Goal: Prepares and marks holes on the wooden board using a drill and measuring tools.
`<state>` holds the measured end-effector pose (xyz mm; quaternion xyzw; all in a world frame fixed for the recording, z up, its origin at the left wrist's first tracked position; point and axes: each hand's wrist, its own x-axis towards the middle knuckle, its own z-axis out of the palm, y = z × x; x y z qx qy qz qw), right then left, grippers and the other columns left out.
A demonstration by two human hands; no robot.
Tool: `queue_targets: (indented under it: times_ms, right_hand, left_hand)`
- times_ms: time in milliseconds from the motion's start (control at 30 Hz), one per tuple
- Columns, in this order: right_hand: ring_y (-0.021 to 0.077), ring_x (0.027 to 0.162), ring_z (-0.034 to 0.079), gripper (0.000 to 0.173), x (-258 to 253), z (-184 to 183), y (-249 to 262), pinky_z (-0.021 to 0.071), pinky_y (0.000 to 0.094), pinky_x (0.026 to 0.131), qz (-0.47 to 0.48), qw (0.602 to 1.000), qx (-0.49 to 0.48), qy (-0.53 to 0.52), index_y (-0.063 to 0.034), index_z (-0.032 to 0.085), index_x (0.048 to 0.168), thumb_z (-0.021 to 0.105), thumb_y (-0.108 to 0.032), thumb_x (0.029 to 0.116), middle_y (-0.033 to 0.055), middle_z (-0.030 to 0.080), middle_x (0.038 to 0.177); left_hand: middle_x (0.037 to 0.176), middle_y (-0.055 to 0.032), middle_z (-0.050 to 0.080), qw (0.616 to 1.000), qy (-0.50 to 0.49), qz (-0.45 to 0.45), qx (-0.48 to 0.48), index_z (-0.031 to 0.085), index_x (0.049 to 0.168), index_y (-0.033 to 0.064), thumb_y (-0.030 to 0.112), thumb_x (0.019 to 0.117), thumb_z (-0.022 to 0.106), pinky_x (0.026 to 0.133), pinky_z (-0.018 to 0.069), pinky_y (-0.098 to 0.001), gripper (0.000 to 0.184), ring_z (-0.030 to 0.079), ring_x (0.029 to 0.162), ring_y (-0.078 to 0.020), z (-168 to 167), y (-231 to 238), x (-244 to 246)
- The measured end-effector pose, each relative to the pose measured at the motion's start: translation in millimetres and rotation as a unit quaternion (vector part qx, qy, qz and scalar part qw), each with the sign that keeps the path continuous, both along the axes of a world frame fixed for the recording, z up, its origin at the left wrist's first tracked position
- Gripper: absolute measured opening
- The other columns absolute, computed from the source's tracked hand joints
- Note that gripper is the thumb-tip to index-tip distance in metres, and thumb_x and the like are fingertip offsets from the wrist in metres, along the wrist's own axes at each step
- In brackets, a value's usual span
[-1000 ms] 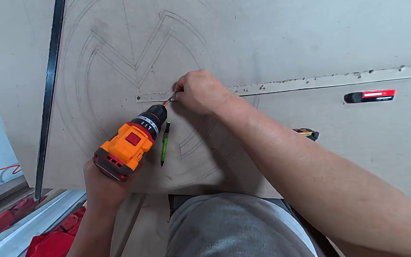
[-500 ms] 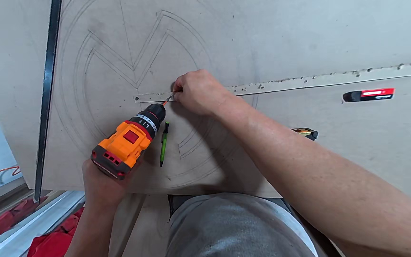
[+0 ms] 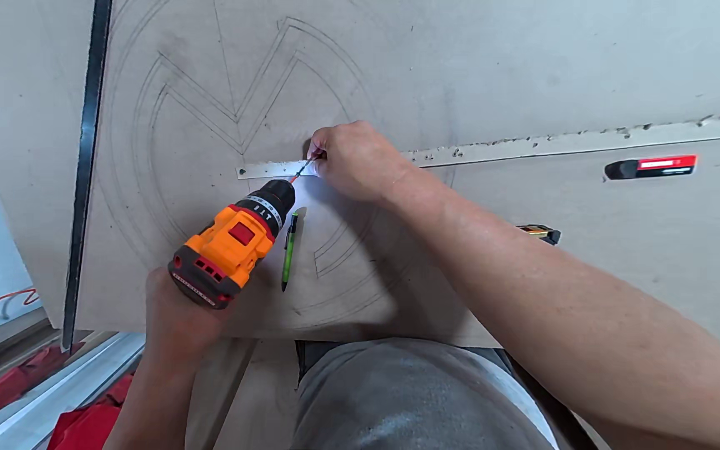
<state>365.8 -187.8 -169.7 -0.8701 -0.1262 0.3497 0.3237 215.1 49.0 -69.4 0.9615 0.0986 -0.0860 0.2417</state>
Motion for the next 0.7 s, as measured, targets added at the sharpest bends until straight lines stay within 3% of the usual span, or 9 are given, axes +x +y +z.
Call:
queue_targets:
  times_ms: [133,233,700]
  right_hand:
    - [0.0213,0.091,0.069,0.011,0.3,-0.1,0.3,0.0554,0.0474,0.077,-0.003,1.0,0.001,0.006,-0.017,0.072,0.105,0.063,-0.018,0.0979,0.0031,0.072,0.093]
    - [0.0219,0.092,0.07,0.013,0.7,0.4,0.3,0.0559,0.048,0.077,-0.006,1.0,0.0,0.01,-0.0168,0.072,0.107,0.063,-0.018,0.0979,0.0038,0.072,0.095]
    - [0.0204,0.091,0.069,0.012,0.3,-1.3,0.9,0.0554,0.0467,0.077,-0.007,1.0,0.002,0.005,-0.0172,0.072,0.105,0.063,-0.017,0.0979,0.0029,0.072,0.094]
  left_hand:
    - [0.095,0.0054,0.072,0.999,0.005,0.029,-0.03,0.064,0.114,0.0058,0.042,0.0761,0.08,0.08,0.0598,-0.0191,0.055,0.069,0.088,0.0052,-2.2,-1.8,-1.2]
    - [0.093,0.0049,0.072,0.999,-0.005,0.027,-0.021,0.064,0.112,0.0039,0.04,0.0746,0.081,0.079,0.0586,-0.0163,0.055,0.068,0.087,0.0071,-4.6,-2.3,-3.9]
    - [0.094,0.0041,0.072,1.0,0.007,0.025,-0.009,0.065,0.113,0.0058,0.043,0.0754,0.079,0.079,0.0597,-0.0208,0.055,0.069,0.088,0.0038,-5.6,-2.1,0.9]
